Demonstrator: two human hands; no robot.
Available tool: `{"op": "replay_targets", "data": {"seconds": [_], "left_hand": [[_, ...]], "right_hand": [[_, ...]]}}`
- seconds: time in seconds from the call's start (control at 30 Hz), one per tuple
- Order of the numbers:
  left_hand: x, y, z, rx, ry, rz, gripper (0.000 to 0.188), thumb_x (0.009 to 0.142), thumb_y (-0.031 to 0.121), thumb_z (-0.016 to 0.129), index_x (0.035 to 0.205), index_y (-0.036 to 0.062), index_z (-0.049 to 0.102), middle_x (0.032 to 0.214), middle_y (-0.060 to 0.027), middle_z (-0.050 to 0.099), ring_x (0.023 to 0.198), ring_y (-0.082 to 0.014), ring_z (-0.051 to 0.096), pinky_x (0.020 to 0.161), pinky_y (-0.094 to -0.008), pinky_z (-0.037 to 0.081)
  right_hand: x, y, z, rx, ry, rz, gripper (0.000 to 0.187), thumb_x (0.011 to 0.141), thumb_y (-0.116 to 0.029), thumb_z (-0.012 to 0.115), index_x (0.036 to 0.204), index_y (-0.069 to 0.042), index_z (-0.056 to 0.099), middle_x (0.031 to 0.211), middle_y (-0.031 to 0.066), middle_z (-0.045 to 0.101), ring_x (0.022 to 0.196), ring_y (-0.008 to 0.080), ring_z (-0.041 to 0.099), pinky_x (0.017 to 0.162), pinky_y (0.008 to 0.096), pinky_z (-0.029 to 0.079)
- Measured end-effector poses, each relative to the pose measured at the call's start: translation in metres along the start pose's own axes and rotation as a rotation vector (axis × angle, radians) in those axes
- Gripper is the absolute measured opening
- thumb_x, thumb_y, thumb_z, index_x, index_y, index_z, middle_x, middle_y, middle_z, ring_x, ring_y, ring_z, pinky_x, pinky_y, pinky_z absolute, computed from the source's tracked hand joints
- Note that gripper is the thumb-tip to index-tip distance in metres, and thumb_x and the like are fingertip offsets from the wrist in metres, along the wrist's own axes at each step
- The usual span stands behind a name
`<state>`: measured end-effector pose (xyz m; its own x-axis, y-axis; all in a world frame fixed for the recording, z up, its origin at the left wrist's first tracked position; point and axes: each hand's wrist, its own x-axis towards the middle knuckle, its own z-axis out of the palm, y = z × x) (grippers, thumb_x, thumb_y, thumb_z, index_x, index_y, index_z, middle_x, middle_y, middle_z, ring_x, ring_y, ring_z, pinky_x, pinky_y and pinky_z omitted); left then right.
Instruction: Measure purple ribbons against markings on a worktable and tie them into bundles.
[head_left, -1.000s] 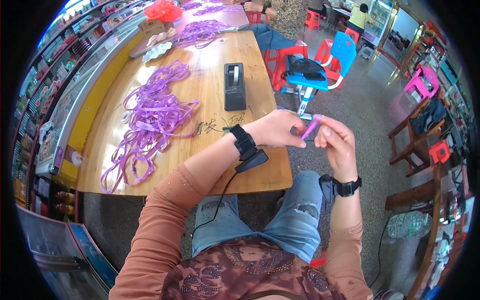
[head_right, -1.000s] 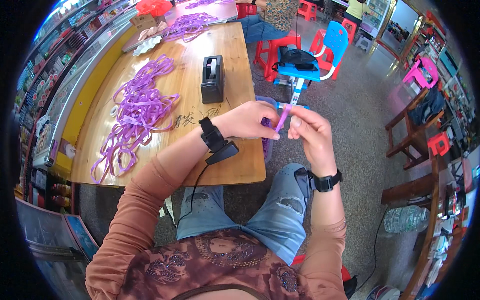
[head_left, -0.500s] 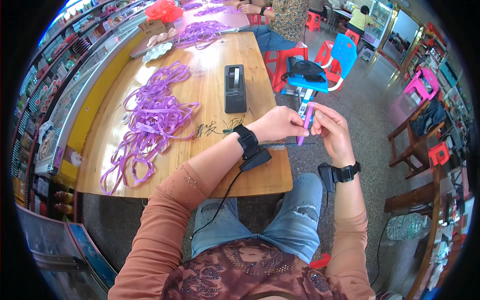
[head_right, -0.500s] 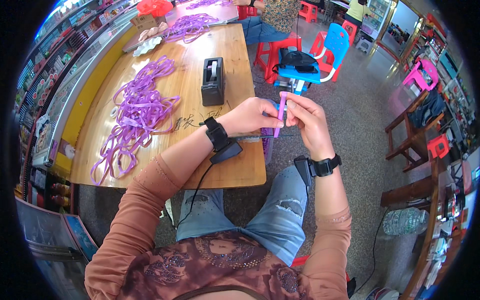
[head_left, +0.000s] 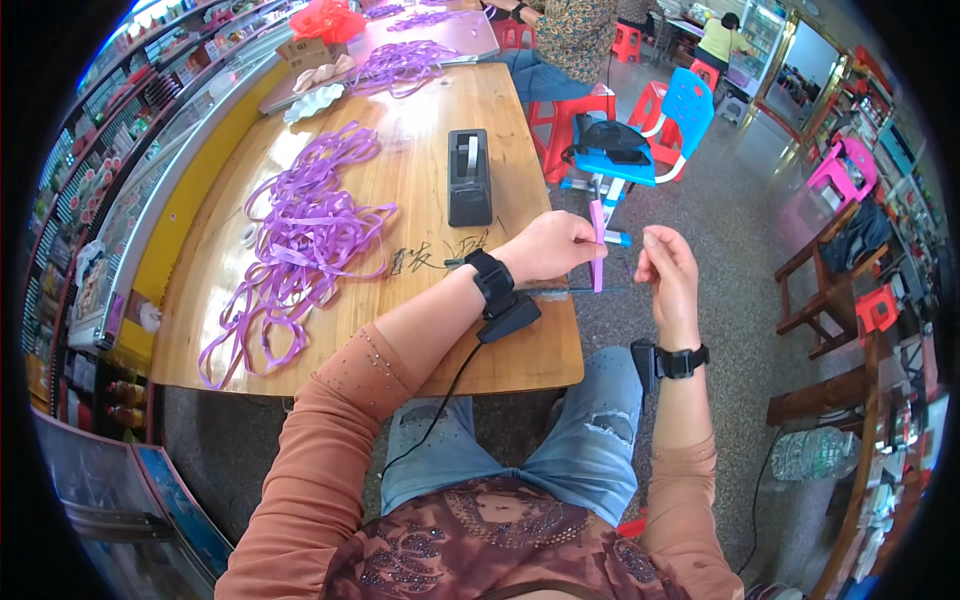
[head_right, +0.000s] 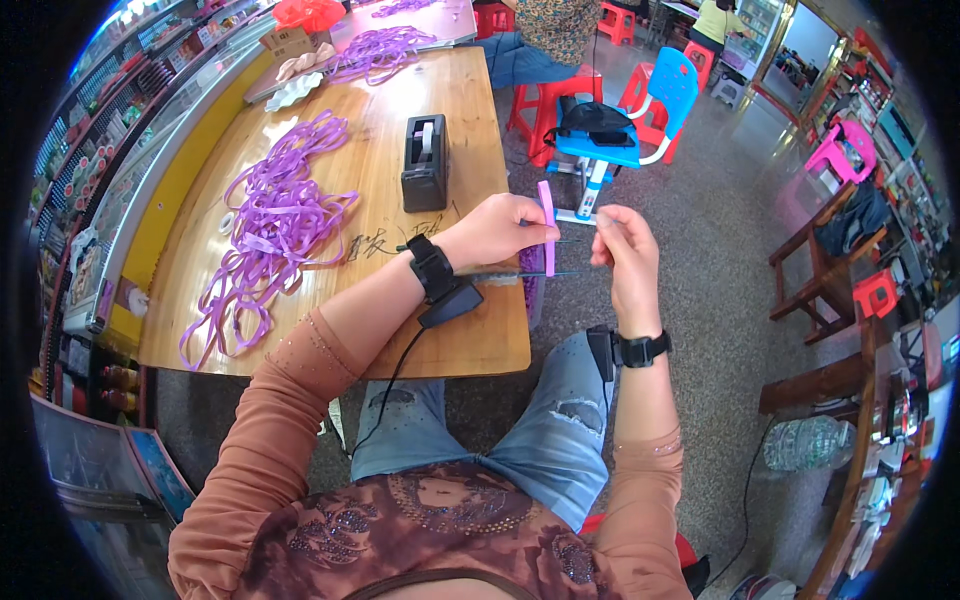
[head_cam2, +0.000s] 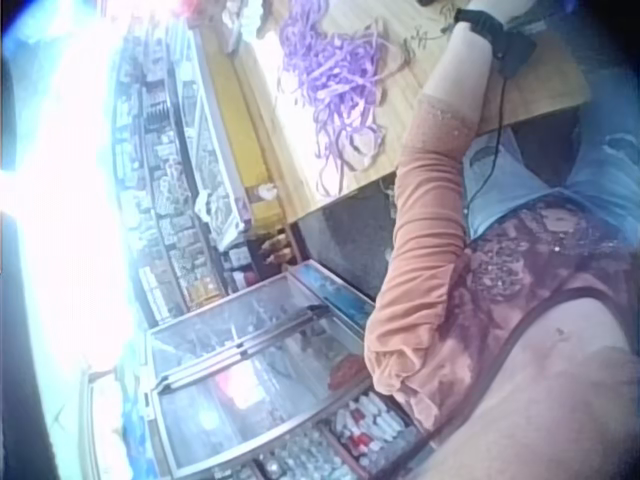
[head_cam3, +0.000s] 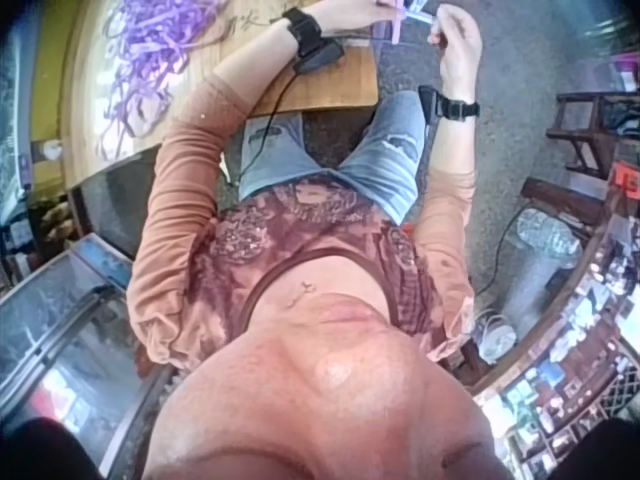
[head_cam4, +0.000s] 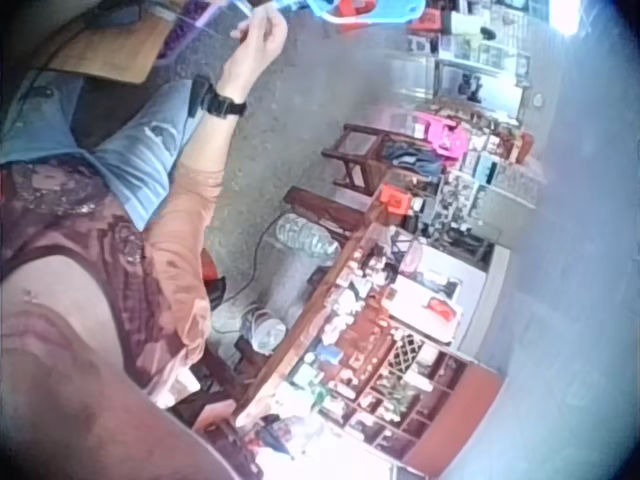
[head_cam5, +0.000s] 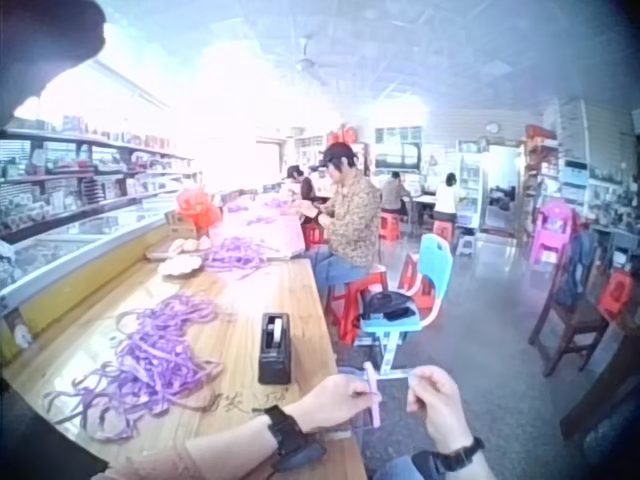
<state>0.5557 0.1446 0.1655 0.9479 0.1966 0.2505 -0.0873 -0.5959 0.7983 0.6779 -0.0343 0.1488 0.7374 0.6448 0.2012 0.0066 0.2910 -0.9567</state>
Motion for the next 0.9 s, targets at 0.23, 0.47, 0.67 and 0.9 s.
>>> {"op": "replay_targets", "data": {"seconds": [0.23,0.47,0.67,0.9], "left_hand": [[0.008,-0.014,0.005,0.174,0.009,-0.016,0.019,0.089,0.022,0.066,0.093,0.0053,0.073,0.084,-0.0114,0.071,0.080,-0.0238,0.068,0.074,-0.0340,0.052],[0.012,-0.015,0.003,0.229,0.081,-0.010,0.021,0.083,0.027,0.064,0.087,0.0079,0.073,0.087,-0.0172,0.069,0.089,-0.0361,0.066,0.080,-0.0437,0.052],[0.015,-0.017,0.005,0.372,0.118,-0.030,0.019,0.085,0.022,0.065,0.087,0.0051,0.073,0.085,-0.0151,0.069,0.084,-0.0347,0.065,0.076,-0.0429,0.052],[0.014,-0.025,0.007,0.373,0.163,0.113,0.022,0.087,0.026,0.064,0.084,0.0047,0.071,0.084,-0.0172,0.066,0.086,-0.0365,0.061,0.078,-0.0439,0.049]], "right_hand": [[-0.029,0.052,-0.017,0.086,0.212,0.012,0.017,0.097,-0.016,0.060,0.111,-0.006,0.061,0.070,-0.0025,0.053,0.059,0.0058,0.048,0.054,0.0207,0.042],[-0.039,0.074,0.005,0.024,0.019,0.141,0.034,0.091,-0.005,0.058,0.125,-0.010,0.058,0.083,-0.0009,0.060,0.066,0.0071,0.053,0.057,0.0209,0.044],[-0.027,0.083,0.016,0.197,-0.115,0.099,0.042,0.089,0.001,0.054,0.130,-0.009,0.053,0.085,0.0013,0.060,0.068,0.0093,0.055,0.060,0.0233,0.047],[-0.019,0.090,0.028,0.423,-0.184,0.112,0.051,0.090,-0.008,0.058,0.139,-0.011,0.043,0.091,0.0025,0.058,0.074,0.0110,0.057,0.064,0.0251,0.048]]}}
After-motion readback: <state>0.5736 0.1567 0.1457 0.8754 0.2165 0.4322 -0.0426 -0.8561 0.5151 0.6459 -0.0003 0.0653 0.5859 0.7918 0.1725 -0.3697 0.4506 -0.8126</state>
